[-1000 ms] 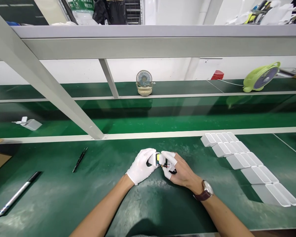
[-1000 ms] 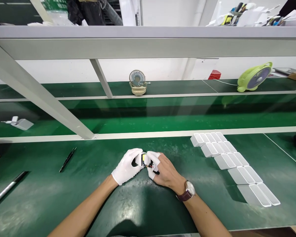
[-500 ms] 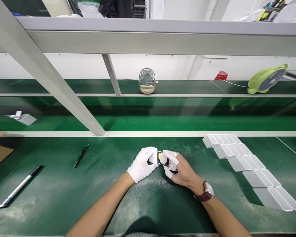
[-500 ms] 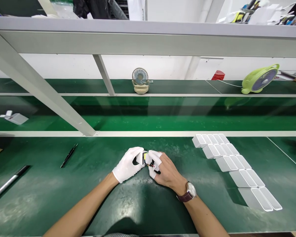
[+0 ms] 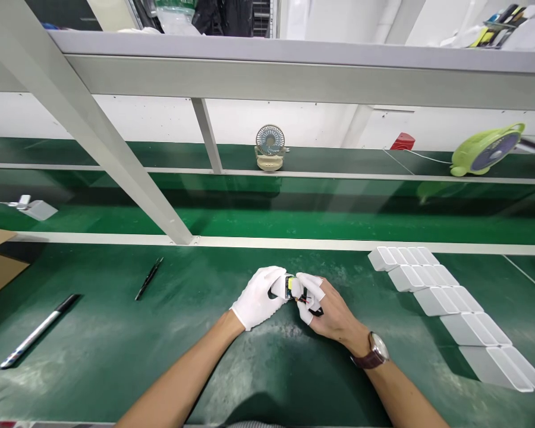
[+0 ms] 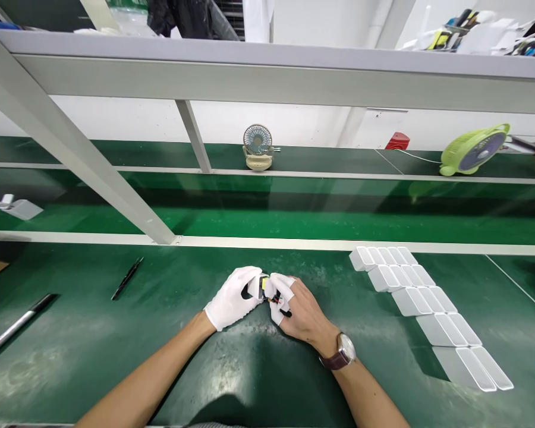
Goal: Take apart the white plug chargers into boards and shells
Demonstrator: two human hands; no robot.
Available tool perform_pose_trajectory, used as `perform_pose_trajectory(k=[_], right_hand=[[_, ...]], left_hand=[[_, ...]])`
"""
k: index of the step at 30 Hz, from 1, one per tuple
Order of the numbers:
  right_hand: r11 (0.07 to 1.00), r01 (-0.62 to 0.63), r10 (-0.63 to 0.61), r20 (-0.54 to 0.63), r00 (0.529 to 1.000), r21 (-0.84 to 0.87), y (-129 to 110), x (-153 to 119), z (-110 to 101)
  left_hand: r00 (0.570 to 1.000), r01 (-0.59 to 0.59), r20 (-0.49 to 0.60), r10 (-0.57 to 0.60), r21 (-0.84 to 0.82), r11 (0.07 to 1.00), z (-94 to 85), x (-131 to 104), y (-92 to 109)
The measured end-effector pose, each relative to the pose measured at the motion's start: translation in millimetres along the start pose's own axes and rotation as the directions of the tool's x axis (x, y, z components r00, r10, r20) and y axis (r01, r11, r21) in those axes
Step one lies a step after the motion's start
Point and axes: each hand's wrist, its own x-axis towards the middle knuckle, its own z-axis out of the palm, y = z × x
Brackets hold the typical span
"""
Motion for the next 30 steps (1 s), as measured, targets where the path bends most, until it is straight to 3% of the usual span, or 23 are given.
perform_pose_trajectory(k=[10,17,21,25,27,30], right_hand=[[0.999,-0.037,0.036,0.044,0.998,0.008,4,-3,7],[0.998,-0.063,0.063,-0.058,0.996,0.008,1,-5,7],[0.978,-0.134,0.135,0.007,0.991,0.16,3,-6,1],[0.964,-0.186,0.187,0.013,0.982,0.189,4,-5,7],[0.976,-0.159,0.155,0.037,0.987,0.149,3,-4,14],[0.988,-0.092,0.083,0.083,0.993,0.123,1,-4,22]], left_hand=[[0.998,0.033,0.047,-0.033,-0.003,0.999,-0.3,0,0],[0.997,0.037,0.066,-0.045,0.116,0.993,-5.7,3,13],[0.968,0.215,0.141,-0.206,-0.049,0.975,-10.4,3,14],[0.943,0.331,0.089,-0.32,-0.173,0.928,-13.4,2,14],[0.958,0.281,-0.004,-0.288,-0.204,0.938,-14.3,2,16],[0.986,0.066,-0.139,-0.088,-0.152,0.986,-16.8,3,20]])
